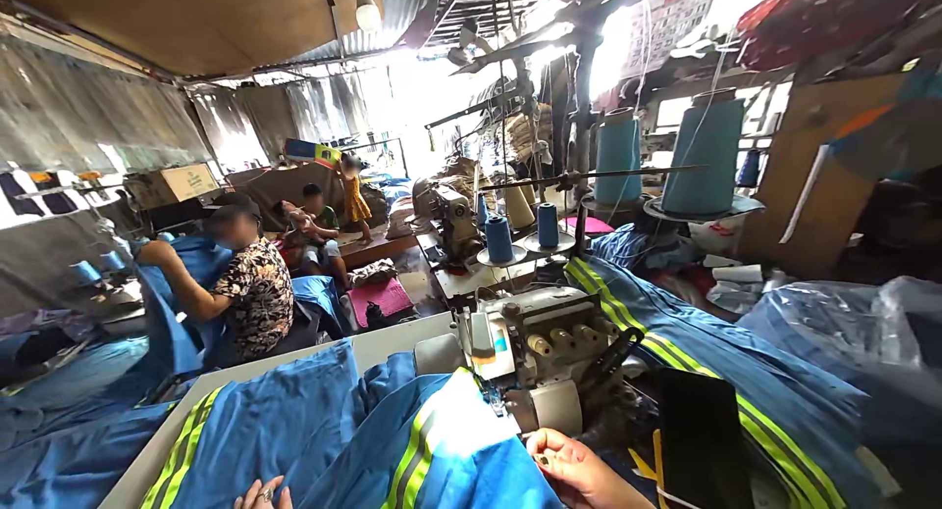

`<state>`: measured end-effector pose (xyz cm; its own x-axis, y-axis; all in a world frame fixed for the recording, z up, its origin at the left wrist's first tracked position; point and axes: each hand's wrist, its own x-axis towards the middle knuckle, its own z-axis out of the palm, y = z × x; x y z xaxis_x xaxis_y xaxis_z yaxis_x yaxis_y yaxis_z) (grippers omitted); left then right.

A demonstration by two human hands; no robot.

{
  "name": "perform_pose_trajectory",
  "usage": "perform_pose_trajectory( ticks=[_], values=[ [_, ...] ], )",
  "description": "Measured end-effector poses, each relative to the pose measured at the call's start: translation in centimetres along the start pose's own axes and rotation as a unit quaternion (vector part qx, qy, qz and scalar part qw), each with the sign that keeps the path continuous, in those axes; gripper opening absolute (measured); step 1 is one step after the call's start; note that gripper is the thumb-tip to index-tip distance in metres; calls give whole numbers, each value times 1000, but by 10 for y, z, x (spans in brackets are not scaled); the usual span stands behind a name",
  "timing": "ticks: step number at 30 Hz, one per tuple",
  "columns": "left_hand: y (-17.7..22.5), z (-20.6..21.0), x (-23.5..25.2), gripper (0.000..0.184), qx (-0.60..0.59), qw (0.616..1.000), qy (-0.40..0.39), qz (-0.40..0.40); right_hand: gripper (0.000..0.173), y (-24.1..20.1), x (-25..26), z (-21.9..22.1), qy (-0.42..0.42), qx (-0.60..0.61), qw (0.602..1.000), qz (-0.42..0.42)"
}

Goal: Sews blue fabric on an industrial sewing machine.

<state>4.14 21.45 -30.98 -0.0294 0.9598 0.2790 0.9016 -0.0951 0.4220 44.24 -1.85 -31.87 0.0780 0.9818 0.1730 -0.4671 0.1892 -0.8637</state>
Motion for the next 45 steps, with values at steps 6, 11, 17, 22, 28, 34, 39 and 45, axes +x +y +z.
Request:
perform_pose_trajectory(
  ticks=[6,11,17,22,28,34,39,45],
  values=[
    [-3,0,0,32,-14,1000,11,24,14,-3,-1,3,9,1,1000,13],
    [-5,2,1,32,-14,1000,12,22,13,-4,-1,5,15,-8,1000,17],
    [-5,2,1,31,-19,1000,12,19,13,-5,-1,6,12,2,1000,12],
    [-3,0,-1,32,-20,1000,7,16,13,-5,-2,7,17,3,1000,15],
    [-3,1,-1,30,-26,999,11,15,14,-7,-2,9,23,0,999,24],
    [-1,0,-2,29,-21,999,18,16,14,-7,-2,8,13,12,1000,17],
    [-3,0,-3,29,-36,999,18,27,14,-6,-2,9,23,-5,1000,19],
    [-2,-1,-3,29,-28,999,14,16,14,-7,-2,9,19,1,1000,21]
  ],
)
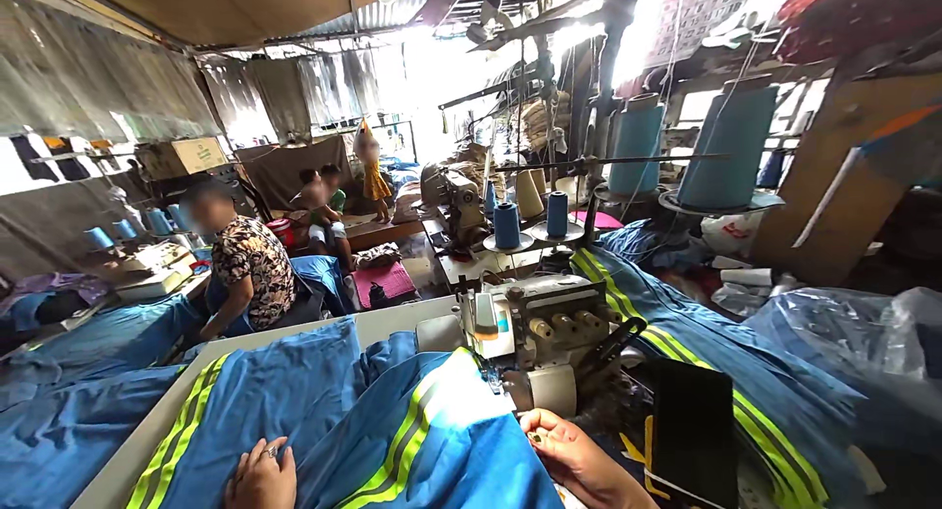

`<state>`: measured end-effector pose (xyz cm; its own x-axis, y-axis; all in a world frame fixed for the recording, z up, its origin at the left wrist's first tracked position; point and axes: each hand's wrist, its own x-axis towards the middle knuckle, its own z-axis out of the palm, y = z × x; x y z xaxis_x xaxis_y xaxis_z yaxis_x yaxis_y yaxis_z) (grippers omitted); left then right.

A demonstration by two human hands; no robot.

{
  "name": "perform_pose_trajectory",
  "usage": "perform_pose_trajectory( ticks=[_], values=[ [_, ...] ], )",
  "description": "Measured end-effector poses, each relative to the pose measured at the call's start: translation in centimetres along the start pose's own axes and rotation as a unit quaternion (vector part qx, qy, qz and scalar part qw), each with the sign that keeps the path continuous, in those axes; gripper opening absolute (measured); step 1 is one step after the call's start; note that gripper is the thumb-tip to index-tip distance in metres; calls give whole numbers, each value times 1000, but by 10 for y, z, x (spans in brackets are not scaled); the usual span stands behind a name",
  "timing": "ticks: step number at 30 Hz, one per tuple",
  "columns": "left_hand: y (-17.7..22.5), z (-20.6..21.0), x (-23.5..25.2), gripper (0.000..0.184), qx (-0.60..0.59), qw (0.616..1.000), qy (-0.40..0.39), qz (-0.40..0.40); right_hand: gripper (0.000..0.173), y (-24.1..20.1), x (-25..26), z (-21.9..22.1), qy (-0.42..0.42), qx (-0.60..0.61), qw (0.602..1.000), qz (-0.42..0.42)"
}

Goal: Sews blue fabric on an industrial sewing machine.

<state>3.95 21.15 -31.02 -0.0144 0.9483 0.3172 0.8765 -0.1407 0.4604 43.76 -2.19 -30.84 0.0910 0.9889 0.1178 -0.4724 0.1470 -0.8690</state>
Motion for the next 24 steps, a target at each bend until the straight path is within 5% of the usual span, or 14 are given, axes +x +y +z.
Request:
perform_pose_trajectory(
  ticks=[24],
  values=[
    [0,2,3,32,7,1000,-8,1,18,1,1,-4,-14,-20,1000,-14]
  ],
)
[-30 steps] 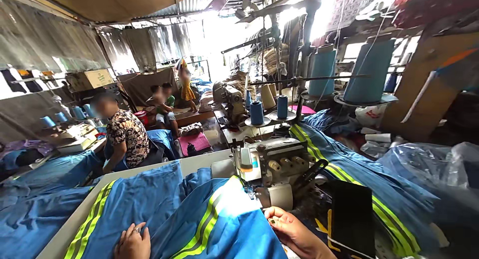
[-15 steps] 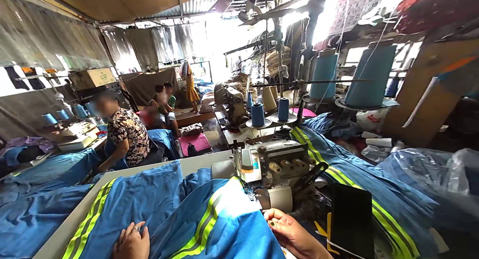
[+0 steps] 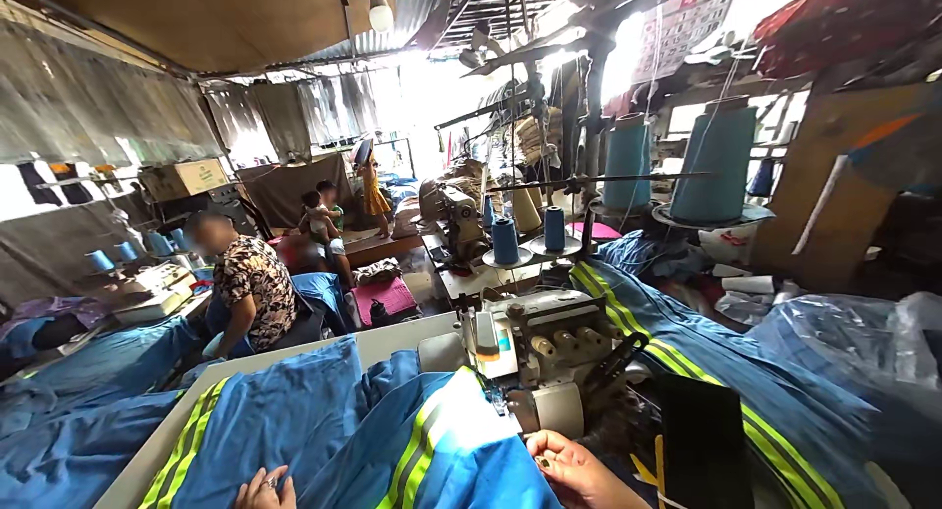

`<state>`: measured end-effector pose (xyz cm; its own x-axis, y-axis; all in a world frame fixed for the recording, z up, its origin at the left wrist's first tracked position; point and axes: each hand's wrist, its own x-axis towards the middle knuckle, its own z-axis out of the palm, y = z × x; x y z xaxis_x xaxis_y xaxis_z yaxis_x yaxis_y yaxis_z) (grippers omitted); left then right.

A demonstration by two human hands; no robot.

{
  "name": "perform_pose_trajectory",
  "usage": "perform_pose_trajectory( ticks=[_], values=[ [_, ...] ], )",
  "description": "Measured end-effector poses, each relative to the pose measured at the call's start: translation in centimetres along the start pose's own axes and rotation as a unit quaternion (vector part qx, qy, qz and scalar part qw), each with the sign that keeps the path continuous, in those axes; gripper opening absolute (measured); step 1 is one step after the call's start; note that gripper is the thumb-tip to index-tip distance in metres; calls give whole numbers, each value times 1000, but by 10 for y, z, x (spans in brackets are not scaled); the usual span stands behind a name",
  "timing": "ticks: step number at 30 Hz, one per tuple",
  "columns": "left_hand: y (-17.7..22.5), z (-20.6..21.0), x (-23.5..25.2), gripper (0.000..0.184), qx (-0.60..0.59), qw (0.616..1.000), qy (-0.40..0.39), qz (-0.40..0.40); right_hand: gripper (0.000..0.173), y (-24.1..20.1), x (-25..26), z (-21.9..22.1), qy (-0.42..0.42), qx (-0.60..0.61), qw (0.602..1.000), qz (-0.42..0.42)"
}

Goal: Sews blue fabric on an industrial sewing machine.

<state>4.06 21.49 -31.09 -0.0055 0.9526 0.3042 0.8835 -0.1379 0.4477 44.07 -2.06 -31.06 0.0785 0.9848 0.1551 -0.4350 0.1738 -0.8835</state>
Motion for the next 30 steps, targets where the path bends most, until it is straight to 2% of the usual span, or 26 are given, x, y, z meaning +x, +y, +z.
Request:
perform_pose_trajectory(
  ticks=[30],
  values=[
    [1,0,-3,25,-9,999,33,6,18,3,0,1,9,18,1000,8]
  ],
)
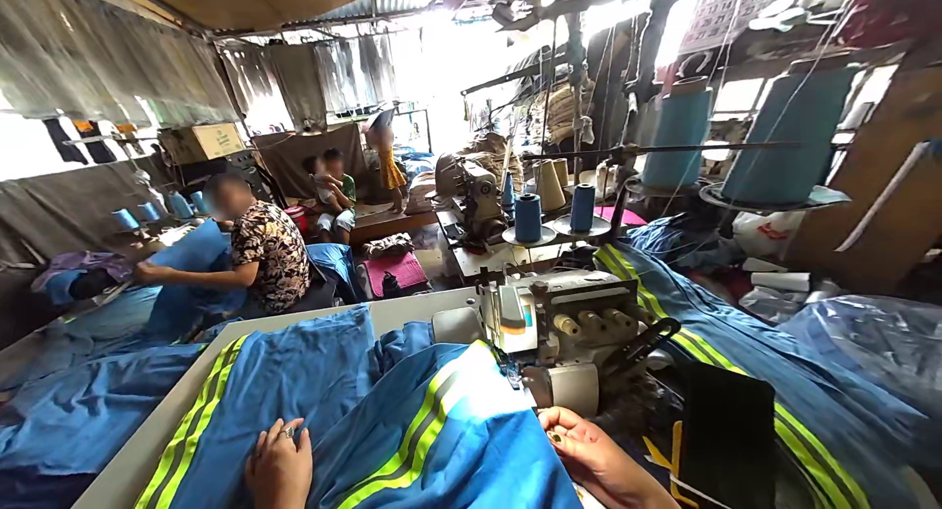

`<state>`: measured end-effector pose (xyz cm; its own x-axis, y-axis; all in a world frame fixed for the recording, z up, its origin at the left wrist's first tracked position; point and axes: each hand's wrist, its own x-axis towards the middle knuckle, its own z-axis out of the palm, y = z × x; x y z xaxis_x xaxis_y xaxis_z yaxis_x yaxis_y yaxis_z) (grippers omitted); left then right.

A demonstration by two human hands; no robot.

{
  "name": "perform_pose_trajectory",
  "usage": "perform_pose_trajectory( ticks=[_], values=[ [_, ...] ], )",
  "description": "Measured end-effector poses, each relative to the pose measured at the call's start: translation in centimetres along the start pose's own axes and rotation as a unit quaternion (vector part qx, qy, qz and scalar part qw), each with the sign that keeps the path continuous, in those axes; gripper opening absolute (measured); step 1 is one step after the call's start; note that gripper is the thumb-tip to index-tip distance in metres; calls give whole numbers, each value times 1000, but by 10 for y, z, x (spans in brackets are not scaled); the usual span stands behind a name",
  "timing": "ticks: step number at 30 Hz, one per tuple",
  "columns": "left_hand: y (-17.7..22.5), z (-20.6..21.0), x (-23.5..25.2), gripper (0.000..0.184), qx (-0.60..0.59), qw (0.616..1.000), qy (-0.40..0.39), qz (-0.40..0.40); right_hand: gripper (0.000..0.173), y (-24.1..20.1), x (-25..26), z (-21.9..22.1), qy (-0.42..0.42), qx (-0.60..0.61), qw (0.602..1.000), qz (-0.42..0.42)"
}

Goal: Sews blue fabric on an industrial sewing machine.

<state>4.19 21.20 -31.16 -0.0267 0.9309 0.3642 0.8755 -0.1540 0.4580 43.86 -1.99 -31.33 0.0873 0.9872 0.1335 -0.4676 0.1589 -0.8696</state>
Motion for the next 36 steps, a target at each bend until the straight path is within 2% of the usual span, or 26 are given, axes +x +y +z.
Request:
perform_pose_trajectory(
  ticks=[15,36],
  values=[
    [3,1,1,22,6,1000,2,-21,18,-2,0,2,11,8,1000,9],
    [3,0,0,23,-2,1000,10,-8,19,-2,-1,3,13,0,1000,1]
  ],
)
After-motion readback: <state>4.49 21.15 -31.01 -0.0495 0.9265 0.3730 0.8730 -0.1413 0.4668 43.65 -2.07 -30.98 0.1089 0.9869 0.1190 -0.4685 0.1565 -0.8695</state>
